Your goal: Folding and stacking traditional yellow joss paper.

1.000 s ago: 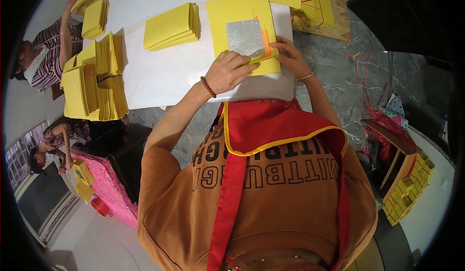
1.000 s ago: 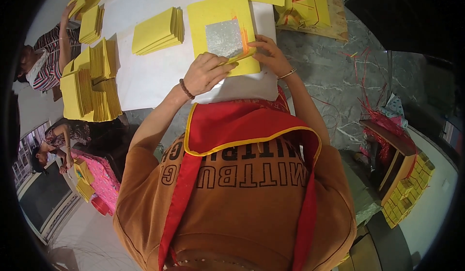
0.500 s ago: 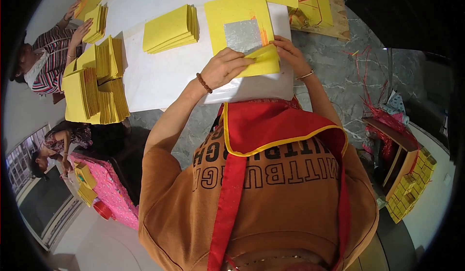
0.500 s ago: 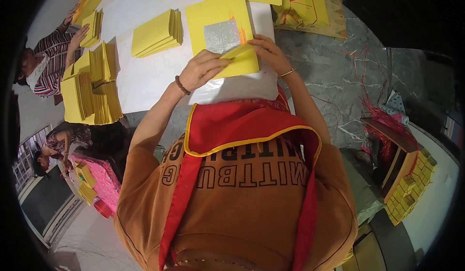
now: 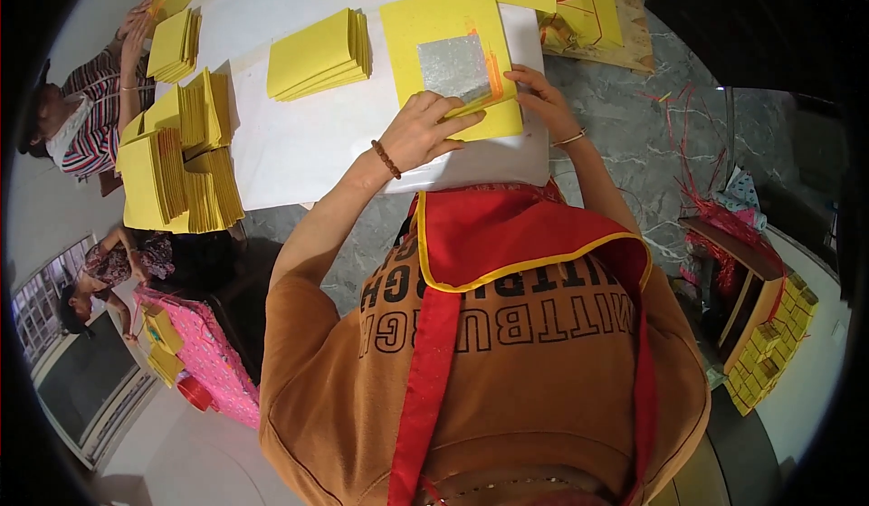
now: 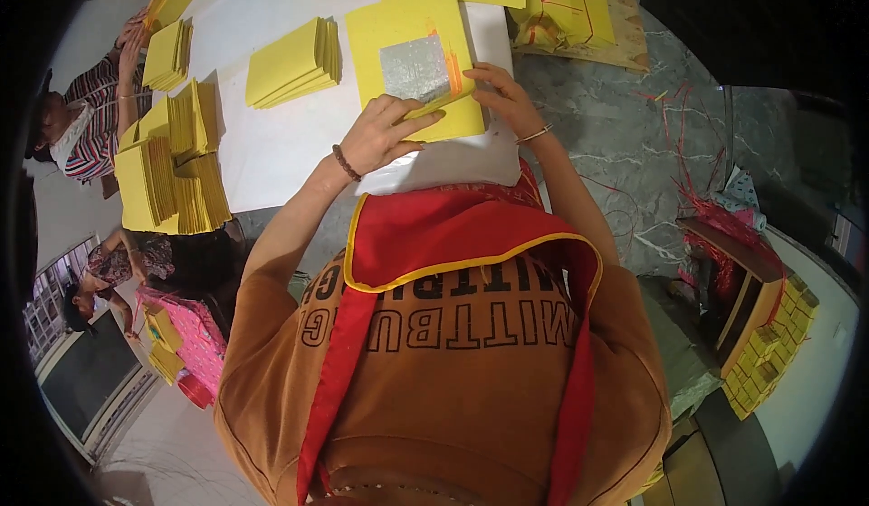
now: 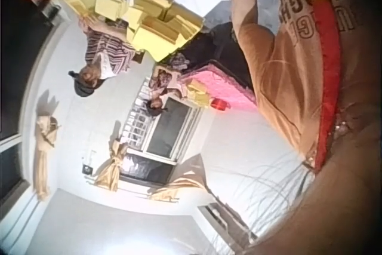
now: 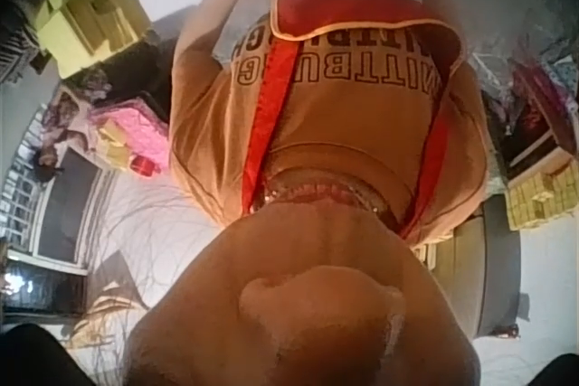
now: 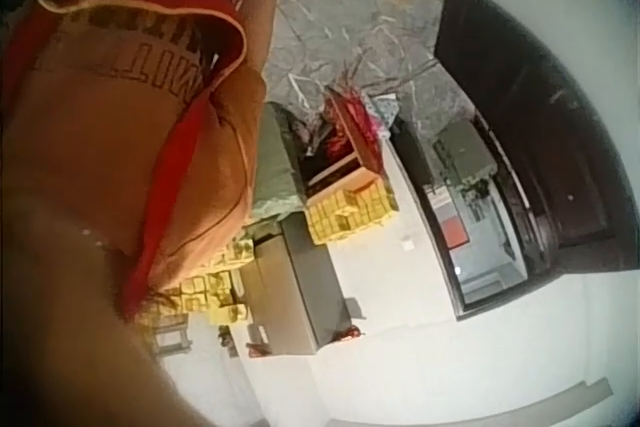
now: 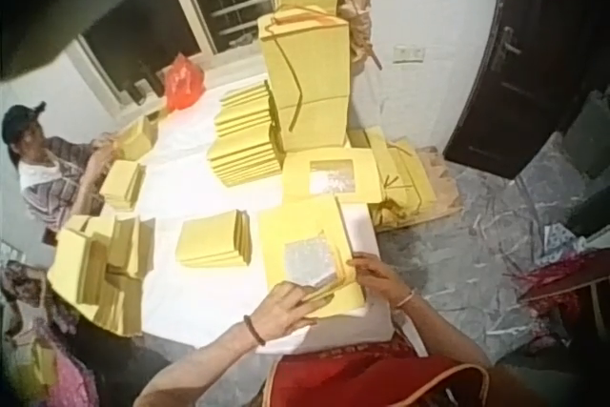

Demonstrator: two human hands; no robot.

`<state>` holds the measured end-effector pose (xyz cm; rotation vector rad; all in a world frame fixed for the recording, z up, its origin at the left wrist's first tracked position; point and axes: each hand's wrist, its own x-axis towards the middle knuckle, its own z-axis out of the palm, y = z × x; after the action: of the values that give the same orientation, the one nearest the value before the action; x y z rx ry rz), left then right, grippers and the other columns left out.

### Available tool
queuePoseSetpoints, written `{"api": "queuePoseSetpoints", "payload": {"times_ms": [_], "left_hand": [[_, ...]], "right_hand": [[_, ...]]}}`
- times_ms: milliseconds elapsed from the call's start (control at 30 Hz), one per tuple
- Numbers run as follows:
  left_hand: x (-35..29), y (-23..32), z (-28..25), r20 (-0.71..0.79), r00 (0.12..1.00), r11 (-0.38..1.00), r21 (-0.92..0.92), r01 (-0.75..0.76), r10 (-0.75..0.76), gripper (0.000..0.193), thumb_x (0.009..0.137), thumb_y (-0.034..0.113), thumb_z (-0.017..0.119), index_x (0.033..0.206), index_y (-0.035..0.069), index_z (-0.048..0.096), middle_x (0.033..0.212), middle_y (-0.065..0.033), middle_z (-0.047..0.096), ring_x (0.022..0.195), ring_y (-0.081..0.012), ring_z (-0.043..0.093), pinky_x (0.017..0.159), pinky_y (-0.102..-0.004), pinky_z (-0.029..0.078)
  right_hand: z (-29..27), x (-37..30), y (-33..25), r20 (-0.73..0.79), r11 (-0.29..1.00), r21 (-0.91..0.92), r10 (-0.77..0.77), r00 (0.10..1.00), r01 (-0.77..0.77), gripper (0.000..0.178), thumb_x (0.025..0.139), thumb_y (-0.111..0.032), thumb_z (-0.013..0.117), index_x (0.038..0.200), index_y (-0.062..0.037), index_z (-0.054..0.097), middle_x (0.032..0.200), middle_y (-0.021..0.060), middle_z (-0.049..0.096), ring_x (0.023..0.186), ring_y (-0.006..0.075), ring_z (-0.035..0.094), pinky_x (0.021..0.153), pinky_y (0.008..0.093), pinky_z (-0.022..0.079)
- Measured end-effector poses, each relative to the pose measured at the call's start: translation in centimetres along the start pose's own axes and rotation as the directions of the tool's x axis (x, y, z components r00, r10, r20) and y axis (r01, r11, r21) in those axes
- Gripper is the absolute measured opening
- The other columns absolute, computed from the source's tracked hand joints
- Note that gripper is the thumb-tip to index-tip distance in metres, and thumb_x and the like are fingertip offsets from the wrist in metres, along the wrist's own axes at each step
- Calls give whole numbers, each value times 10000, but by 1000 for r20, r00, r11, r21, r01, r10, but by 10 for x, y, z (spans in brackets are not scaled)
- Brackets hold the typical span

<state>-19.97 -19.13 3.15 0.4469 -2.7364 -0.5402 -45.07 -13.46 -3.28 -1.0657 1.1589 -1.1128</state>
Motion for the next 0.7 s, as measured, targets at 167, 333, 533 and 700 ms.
{"api": "queuePoseSetpoints", "payload": {"times_ms": [167, 333, 533, 700], "left_hand": [[0, -7, -3, 5, 1000, 989, -148, 20, -20, 517, 665, 223, 694, 1160, 168, 554, 1034, -71, 534, 894, -239, 476, 813, -341, 406], [-1, -9, -5, 13, 997, 962, -264, 71, -71, 457, 695, 216, 685, 1132, 149, 574, 1014, -86, 550, 911, -256, 490, 805, -354, 423], [2, -8, -14, 51, 959, 865, -420, 274, -279, 314, 770, 171, 641, 1077, 115, 607, 913, -107, 594, 881, -255, 527, 793, -337, 439], [0, -8, -16, 37, 917, 779, -514, 358, -397, 267, 802, 157, 612, 1064, 101, 612, 884, -105, 611, 843, -232, 558, 772, -310, 448]], "right_hand": [[2, 0, -2, -25, 1000, 4, -1, 1000, 1, 309, 820, -161, 562, 1123, -103, 583, 1270, 74, 410, 1181, 170, 373, 993, 286, 271], [2, 0, -3, -34, 1000, 7, -6, 999, 7, 286, 835, -167, 551, 1106, -87, 592, 1248, 74, 433, 1171, 165, 385, 987, 282, 280], [4, -2, 4, -185, 994, -3, -108, 977, 109, 258, 856, -145, 535, 1093, -61, 588, 1172, 59, 494, 1104, 136, 443, 939, 261, 333], [17, -13, -6, -278, 992, 122, 16, 960, 18, 247, 856, -111, 544, 1078, -7, 567, 989, 22, 582, 906, 85, 523, 803, 217, 408]]}}
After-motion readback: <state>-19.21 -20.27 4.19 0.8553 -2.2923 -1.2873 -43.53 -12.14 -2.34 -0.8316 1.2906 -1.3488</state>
